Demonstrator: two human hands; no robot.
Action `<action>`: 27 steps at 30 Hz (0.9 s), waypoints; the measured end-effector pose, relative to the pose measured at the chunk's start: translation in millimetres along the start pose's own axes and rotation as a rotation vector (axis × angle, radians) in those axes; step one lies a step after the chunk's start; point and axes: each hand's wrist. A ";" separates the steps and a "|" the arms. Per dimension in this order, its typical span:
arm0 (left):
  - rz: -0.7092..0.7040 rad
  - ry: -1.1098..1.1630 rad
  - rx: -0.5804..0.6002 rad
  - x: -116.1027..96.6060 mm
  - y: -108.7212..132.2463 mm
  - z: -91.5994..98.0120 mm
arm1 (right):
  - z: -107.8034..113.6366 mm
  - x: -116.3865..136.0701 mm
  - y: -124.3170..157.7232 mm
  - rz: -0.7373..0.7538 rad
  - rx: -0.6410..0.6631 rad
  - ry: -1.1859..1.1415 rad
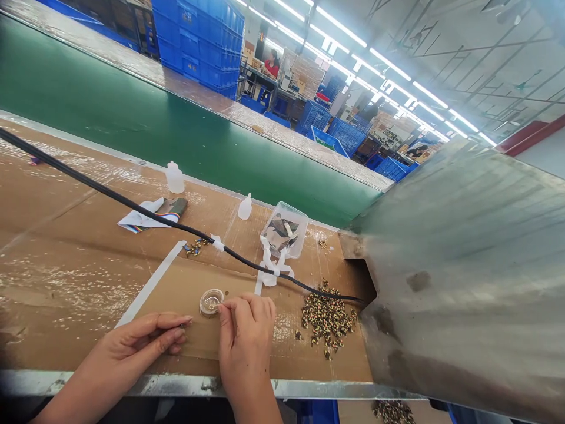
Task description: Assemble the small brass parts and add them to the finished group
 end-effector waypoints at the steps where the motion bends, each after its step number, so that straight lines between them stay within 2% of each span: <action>1: -0.001 -0.001 0.001 0.1 -0.1 0.0 | 1.6 0.4 0.0 -0.014 -0.019 -0.024; 4: 0.004 0.002 0.011 1.8 0.2 0.5 | 7.6 3.8 0.4 -0.102 -0.060 -0.139; 10: 0.014 -0.032 0.015 6.7 1.8 2.3 | 12.8 16.9 5.1 -0.227 0.021 -0.311; 13: 0.016 -0.024 0.010 7.3 1.4 2.3 | 11.0 20.2 7.5 -0.216 0.059 -0.303; 27: -0.056 -0.056 0.055 12.0 2.5 4.0 | 9.7 20.2 5.1 -0.173 0.057 -0.255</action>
Point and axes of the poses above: each hand's wrist, its own y-axis away from the middle knuckle, its own z-axis out of the back of the hand, x = y × z, and after that the axes turned 7 degrees about -x, right-handed
